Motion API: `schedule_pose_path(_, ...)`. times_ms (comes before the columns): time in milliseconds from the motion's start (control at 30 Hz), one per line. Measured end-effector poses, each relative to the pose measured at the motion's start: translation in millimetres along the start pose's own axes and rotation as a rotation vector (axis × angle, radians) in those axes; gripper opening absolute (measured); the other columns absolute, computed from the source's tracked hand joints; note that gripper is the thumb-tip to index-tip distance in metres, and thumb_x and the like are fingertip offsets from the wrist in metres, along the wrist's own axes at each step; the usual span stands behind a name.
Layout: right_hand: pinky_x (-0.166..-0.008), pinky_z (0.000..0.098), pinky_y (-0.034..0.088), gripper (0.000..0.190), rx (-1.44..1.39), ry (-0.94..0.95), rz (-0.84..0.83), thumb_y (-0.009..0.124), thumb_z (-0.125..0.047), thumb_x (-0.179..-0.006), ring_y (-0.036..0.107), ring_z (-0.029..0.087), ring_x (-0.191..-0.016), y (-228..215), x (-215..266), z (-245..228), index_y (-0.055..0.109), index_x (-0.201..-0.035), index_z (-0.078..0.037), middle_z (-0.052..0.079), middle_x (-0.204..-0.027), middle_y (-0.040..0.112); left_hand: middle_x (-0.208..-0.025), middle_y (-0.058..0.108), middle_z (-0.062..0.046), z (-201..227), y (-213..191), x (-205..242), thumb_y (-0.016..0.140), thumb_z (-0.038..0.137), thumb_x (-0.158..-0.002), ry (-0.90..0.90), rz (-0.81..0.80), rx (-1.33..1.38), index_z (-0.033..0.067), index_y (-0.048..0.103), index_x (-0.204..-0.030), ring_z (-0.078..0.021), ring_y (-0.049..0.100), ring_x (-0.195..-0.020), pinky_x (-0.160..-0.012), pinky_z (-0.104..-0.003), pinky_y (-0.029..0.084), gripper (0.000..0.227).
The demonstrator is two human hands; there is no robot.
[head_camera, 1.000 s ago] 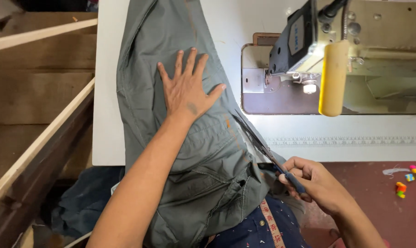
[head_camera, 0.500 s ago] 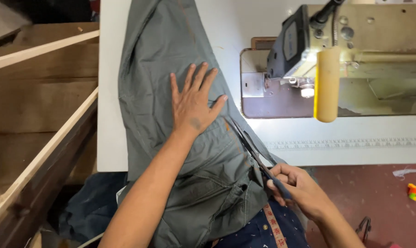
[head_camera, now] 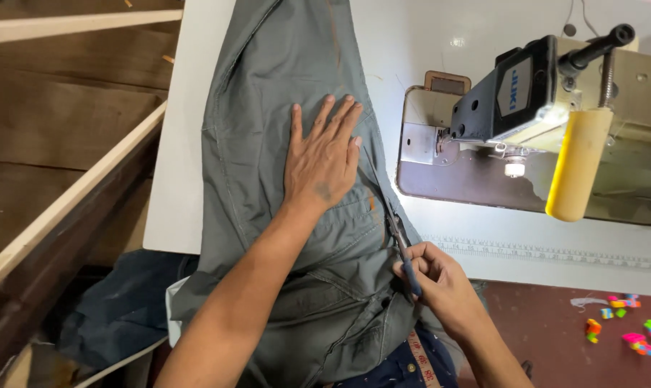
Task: The person uses scissors to cut a strip of fabric from a larger piece of grey material laid on a table. After cutting, the person lifts and folds the removed fabric strip.
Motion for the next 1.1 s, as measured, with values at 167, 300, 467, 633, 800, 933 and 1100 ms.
schedule_pose_path(167, -0.055, 0.0283, 0.026, 0.015, -0.042, -0.002, -0.018, 0.075, -0.011, -0.093, 0.034, 0.010, -0.057, 1, 6, 3, 0.063, -0.090, -0.003, -0.002, -0.060, 0.038, -0.162, 0.045, -0.001, 0, 2, 2, 0.036, 0.023, -0.106, -0.006, 0.022, -0.023, 0.0126, 0.042, -0.156, -0.0237, 0.029, -0.155, -0.127, -0.059, -0.001, 0.052)
schedule_pose_path(300, -0.052, 0.0256, 0.025, 0.013, -0.100, 0.007, -0.052, 0.075, -0.008, -0.093, 0.032, 0.008, -0.056, -4, 6, 8, 0.063, -0.092, -0.004, -0.003, -0.062, 0.039, -0.160, 0.048, -0.002, 0, 0, 2, 0.041, 0.018, -0.103, -0.005, 0.043, -0.042, 0.0107, 0.045, -0.155, -0.0250, 0.032, -0.154, -0.126, -0.060, 0.003, 0.052)
schedule_pose_path(467, -0.045, 0.0239, 0.020, 0.012, -0.084, 0.009, -0.021, 0.075, -0.005, -0.093, 0.028, 0.007, -0.050, -11, 8, 20, 0.063, -0.090, -0.003, -0.003, -0.060, 0.036, -0.160, 0.048, -0.001, -1, 2, 3, 0.044, 0.020, -0.103, -0.003, 0.052, -0.069, 0.0118, 0.046, -0.154, -0.0254, 0.034, -0.154, -0.126, -0.061, 0.006, 0.052)
schedule_pose_path(633, -0.040, 0.0256, 0.024, 0.012, -0.085, -0.045, -0.048, 0.075, -0.002, -0.092, 0.034, 0.010, -0.044, -2, -3, 4, 0.063, -0.090, 0.002, 0.000, -0.054, 0.041, -0.162, 0.046, -0.004, -2, -1, 1, 0.041, 0.022, -0.105, -0.020, 0.063, -0.058, 0.0090, 0.043, -0.156, -0.0242, 0.034, -0.154, -0.127, -0.059, 0.006, 0.052)
schedule_pose_path(800, -0.042, 0.0271, 0.028, 0.013, -0.058, -0.066, 0.002, 0.074, -0.007, -0.091, 0.037, 0.012, -0.044, 6, -17, -5, 0.065, -0.092, 0.002, 0.002, -0.054, 0.043, -0.167, 0.036, -0.010, -2, 2, 3, 0.037, 0.022, -0.107, -0.066, 0.054, -0.031, 0.0048, 0.035, -0.159, -0.0251, 0.031, -0.156, -0.130, -0.053, 0.006, 0.055)
schedule_pose_path(933, -0.044, 0.0274, 0.021, 0.016, -0.097, -0.033, -0.050, 0.073, -0.013, -0.092, 0.029, 0.010, -0.049, 2, -11, 0, 0.061, -0.091, -0.001, -0.003, -0.060, 0.034, -0.166, 0.036, -0.013, -2, 4, 3, 0.038, 0.022, -0.105, -0.077, 0.053, -0.033, 0.0026, 0.035, -0.158, -0.0257, 0.030, -0.156, -0.130, -0.054, 0.008, 0.057)
schedule_pose_path(1100, -0.037, 0.0224, 0.023, 0.011, -0.087, 0.009, -0.055, 0.076, -0.005, -0.091, 0.031, 0.006, -0.045, -13, -1, 18, 0.065, -0.092, -0.004, -0.005, -0.060, 0.040, -0.165, 0.038, -0.014, 9, -1, 15, 0.043, 0.020, -0.101, -0.060, 0.058, -0.078, 0.0017, 0.038, -0.157, -0.0262, 0.032, -0.155, -0.130, -0.054, 0.011, 0.060)
Point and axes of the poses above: each hand's wrist, its own x-axis away from the middle knuckle, its own y-axis out of the palm, z = x × y, the point moved 1 cm from there along -x, towards the middle knuckle
